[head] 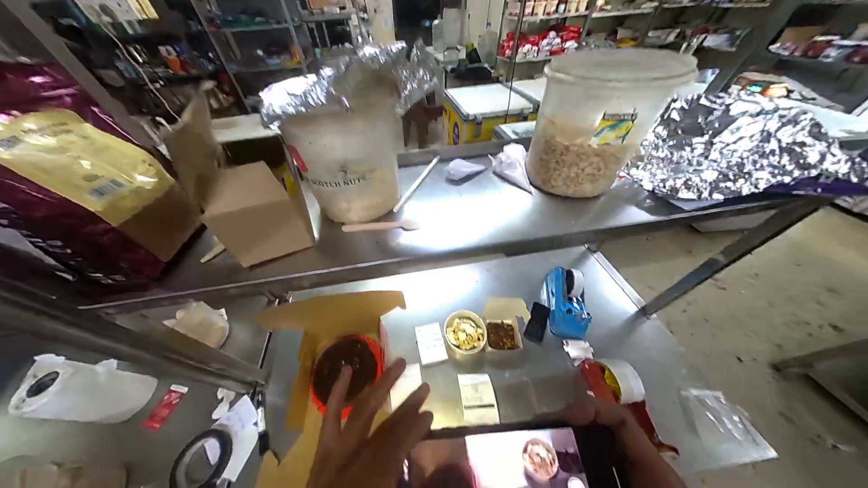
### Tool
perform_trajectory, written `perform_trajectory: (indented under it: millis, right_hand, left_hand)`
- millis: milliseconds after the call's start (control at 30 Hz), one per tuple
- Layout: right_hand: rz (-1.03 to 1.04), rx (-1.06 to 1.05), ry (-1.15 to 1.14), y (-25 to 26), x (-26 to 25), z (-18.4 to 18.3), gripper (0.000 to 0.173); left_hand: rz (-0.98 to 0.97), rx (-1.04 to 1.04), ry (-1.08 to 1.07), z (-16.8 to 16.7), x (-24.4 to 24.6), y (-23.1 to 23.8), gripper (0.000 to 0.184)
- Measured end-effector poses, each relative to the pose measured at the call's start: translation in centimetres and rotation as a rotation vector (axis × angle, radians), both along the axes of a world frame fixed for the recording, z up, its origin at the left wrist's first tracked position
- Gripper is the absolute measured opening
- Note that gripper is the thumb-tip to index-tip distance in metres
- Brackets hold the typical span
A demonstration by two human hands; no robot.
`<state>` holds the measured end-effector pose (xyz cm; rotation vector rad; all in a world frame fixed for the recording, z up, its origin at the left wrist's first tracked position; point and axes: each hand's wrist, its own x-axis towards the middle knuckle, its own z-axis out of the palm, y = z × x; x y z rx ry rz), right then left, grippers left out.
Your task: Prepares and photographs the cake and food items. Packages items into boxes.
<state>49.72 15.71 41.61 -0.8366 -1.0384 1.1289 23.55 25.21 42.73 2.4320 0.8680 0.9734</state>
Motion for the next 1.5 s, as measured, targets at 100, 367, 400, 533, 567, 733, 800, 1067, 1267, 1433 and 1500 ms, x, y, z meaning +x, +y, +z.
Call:
perform_trajectory:
  millis: [100,367,400,533,567,733,800,1067,1267,1433,1500]
  right_hand:
    - [0.004,0.004,-0.03,0.0,0.0,0.3,0.045]
    - [-0.011,0.002,-0.013,0.5,0.2,0.3,0.045]
    - [-0.013,0.0,-0.012,0.5,0.2,0.3,0.045]
    - [-0.014,-0.005,0.004,0.6,0.2,0.3,0.045]
    - [-0.015,-0.003,0.004,0.6,0.2,0.3,0.045]
    - [-0.025,-0.016,0.013,0.9,0.2,-0.1,0.043]
    - [-0.025,-0.023,0.018,1.0,0.1,-0.2,0.043]
    - [-0.015,-0.051,0.054,1.4,0.1,-1.0,0.043]
    - [0.005,-0.108,0.134,1.3,-0.2,-3.0,0.041]
    - [0.008,-0.168,0.165,1.5,-0.8,-5.0,0.037]
    - [0.01,-0.188,0.174,1.8,-1.0,-5.5,0.037]
  left_hand:
    - [-0.001,-0.027,0.013,0.0,-0.1,0.0,0.094]
    - [-0.011,-0.002,0.001,-0.2,0.4,0.8,0.088]
    - [-0.014,0.002,0.003,-0.2,0.3,0.9,0.087]
    - [-0.024,0.009,0.008,-0.2,0.3,1.0,0.09]
    - [-0.022,0.006,0.003,-0.2,0.4,1.0,0.09]
    - [-0.007,0.009,0.013,-0.6,0.5,1.0,0.092]
    - [-0.002,0.006,0.005,-0.9,0.5,1.1,0.092]
    - [0.004,-0.002,-0.016,-2.1,0.7,1.3,0.094]
    - [0.051,-0.082,-0.05,-4.6,0.7,0.6,0.097]
    - [0.085,-0.11,-0.057,-7.0,0.3,0.0,0.1]
    - [0.093,-0.109,-0.062,-7.4,0.2,0.1,0.098]
